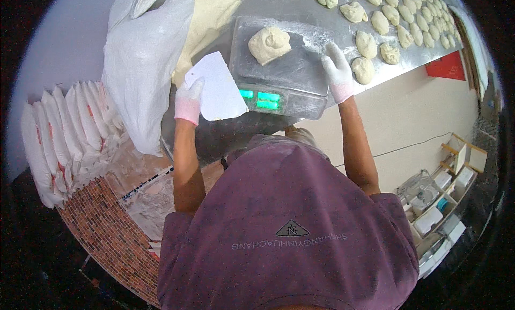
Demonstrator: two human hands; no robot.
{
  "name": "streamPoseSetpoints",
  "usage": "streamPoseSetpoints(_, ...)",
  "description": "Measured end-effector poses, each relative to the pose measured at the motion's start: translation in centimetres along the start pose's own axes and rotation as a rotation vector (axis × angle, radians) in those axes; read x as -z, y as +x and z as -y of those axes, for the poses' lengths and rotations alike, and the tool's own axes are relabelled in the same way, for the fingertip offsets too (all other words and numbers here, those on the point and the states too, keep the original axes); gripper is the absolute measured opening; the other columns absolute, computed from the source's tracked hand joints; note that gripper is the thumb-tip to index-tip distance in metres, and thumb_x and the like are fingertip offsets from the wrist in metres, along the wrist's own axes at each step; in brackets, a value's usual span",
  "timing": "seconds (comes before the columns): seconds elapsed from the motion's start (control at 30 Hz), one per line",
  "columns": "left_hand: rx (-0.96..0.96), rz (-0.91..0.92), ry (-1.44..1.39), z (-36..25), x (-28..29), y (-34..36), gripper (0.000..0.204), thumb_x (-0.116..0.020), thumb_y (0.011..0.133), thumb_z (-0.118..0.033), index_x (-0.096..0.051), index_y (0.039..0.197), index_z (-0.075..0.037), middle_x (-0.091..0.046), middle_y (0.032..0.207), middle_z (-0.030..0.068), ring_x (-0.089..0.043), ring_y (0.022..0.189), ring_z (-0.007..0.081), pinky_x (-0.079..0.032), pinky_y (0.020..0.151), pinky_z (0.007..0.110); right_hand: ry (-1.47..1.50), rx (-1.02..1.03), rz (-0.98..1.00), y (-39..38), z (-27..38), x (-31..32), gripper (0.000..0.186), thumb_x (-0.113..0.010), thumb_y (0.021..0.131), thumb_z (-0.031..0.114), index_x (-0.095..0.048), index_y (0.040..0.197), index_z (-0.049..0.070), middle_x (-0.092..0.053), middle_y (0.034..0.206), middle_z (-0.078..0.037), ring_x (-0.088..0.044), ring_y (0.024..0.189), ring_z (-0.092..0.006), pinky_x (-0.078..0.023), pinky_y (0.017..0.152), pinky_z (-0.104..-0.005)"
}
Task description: The person prepares dough by using a scraper to cut pieces from a larger mass, weighing them on a digital scale, and hand-shaping them into small rounds on a metal surface.
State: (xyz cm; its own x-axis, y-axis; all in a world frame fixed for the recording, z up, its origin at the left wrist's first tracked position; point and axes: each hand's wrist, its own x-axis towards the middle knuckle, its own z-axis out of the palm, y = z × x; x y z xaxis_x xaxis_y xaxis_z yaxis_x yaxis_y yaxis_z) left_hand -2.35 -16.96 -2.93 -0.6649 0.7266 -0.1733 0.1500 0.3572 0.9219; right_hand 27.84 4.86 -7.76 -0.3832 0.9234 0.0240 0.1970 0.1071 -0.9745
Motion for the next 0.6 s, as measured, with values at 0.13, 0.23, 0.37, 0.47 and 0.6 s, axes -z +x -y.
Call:
streamPoseSetpoints(0.13,0.006,-0.007,0.050,-0.5,-0.7,1.5,0.034,-0.058,0.080,-0.019,-0.058,0.106,0.003,-0.063,0.099,0.0120,-0.058,0.092,0.0217,-0.042,0.083,0.031,0.010,-0.025,0.025,0.5,-0.6,-0.2,0.053,-0.057,0.084,0.018,-0.039,0.129,-0.006,-0.045,0.129,-0.020,-0.043,0.120,-0.0261,-0.032,0.101,-0.0320)
streamPoseSetpoints(0.23,-0.319,-0.111,0.373,2.8,-1.5,5.2,0.032,-0.057,0.080,-0.015,-0.059,0.107,0.002,-0.063,0.099,0.0130,-0.058,0.094,0.0224,-0.042,0.084,0.032,-0.021,-0.042,0.047,1.0,-1.1,-0.8,0.055,-0.056,0.086,0.020,-0.037,0.130,-0.005,-0.043,0.131,-0.019,-0.041,0.122,-0.0252,-0.032,0.101,-0.0318)
streamPoseSetpoints(0.37,-0.562,0.169,1.015,2.3,-9.4,8.9,0.028,-0.051,0.082,-0.012,-0.059,0.106,-0.002,-0.062,0.102,0.0146,-0.057,0.096,0.0264,-0.043,0.085,0.036,0.019,0.010,0.124,2.1,-1.3,-2.8,0.069,-0.063,0.081,0.025,-0.030,0.134,-0.005,-0.039,0.133,-0.022,-0.039,0.124,-0.0276,-0.032,0.102,-0.0338)
streamPoseSetpoints(0.47,-0.508,0.295,0.634,-3.9,-19.4,6.1,0.026,-0.048,0.083,-0.012,-0.059,0.104,-0.003,-0.061,0.103,0.0156,-0.057,0.096,0.0293,-0.044,0.084,0.038,-0.187,0.135,-0.164,3.1,-1.8,-4.2,0.067,-0.067,0.076,0.023,-0.037,0.129,-0.004,-0.045,0.127,-0.019,-0.044,0.119,-0.0278,-0.036,0.099,-0.0339)
streamPoseSetpoints(0.6,-0.519,0.304,0.357,-7.0,-21.4,3.7,0.024,-0.044,0.084,-0.011,-0.059,0.102,-0.005,-0.059,0.104,0.0169,-0.056,0.096,0.0330,-0.045,0.083,0.041,0.845,-0.128,-0.195,3.6,-2.2,-0.6,0.044,-0.055,0.083,0.016,-0.044,0.122,-0.001,-0.053,0.114,-0.012,-0.053,0.104,-0.0226,-0.045,0.087,-0.0325)
